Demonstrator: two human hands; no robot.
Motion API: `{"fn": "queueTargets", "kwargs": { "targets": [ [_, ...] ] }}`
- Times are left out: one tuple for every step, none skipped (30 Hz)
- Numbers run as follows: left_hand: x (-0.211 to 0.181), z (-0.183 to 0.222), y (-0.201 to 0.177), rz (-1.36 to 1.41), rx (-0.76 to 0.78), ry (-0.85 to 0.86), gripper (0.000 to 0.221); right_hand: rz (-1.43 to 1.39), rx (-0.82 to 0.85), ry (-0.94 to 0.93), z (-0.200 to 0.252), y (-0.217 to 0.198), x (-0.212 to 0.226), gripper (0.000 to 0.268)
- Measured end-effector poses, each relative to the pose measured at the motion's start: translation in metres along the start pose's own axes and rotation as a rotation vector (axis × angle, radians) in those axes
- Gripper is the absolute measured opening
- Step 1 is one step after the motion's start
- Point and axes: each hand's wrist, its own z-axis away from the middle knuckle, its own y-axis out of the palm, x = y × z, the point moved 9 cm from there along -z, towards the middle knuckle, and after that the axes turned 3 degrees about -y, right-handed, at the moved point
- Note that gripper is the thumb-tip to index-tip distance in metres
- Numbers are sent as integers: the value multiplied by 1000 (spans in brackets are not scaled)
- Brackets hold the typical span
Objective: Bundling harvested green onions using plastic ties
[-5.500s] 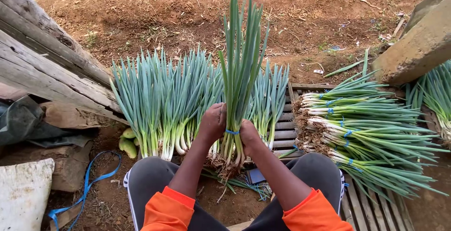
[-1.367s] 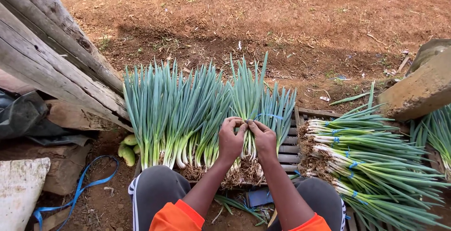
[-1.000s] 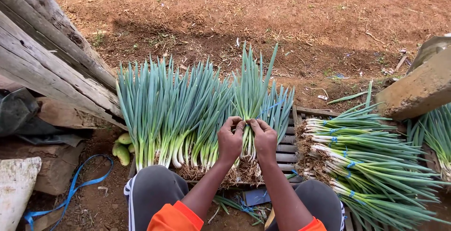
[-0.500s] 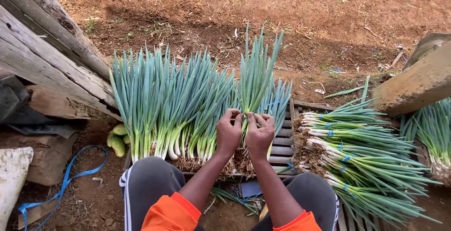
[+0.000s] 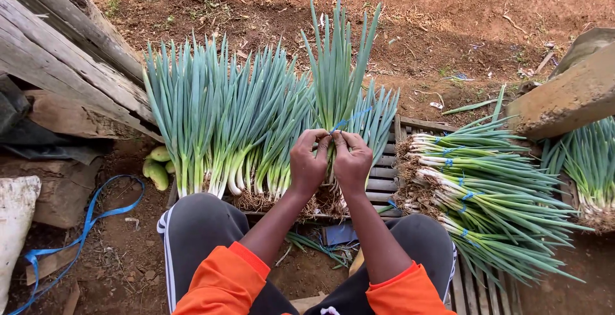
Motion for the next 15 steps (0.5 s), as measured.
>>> {"fn": "queueTargets", "kwargs": {
  "targets": [
    [2,2,-2,-1,0,-2,6,1,1,2,2,-2,-2,6],
    [1,1,-2,-22,4,22,6,17,34,23,0,0,-5,7],
    [0,0,-2,-43,7,45,6,33,66,44,-2,2,-8,7],
    [3,0,-4,-44,7,45,6,33,67,45,-4,1,-10,7],
    [2,1,-4,-59,24,86,6,57,103,78,-5,3,-16,6],
    [2,1,-3,-74,41,128,6,81,139,111,-7,5,-21,6],
    [0,0,-5,-73,41,128,6,82,138,111,-9,5,-23,6],
    [-5,1,-6,-105,52,166,6,116,164,138,-9,5,-27,7],
    [-9,1,-6,-137,63,204,6,151,190,166,-9,6,-32,10],
    [-9,0,-7,-136,64,204,6,152,189,166,-10,6,-31,10],
    [-12,0,-6,-161,66,242,7,202,222,184,-9,8,-33,8],
    [-14,1,-6,-188,69,276,8,252,256,203,-8,9,-35,9],
    [-13,0,-6,-187,70,274,8,253,257,205,-9,7,-36,9],
    [-18,1,-6,-207,68,340,8,274,283,204,-10,7,-38,9],
    [-22,3,-5,-226,65,406,9,295,308,203,-11,7,-40,10]
  ]
}}
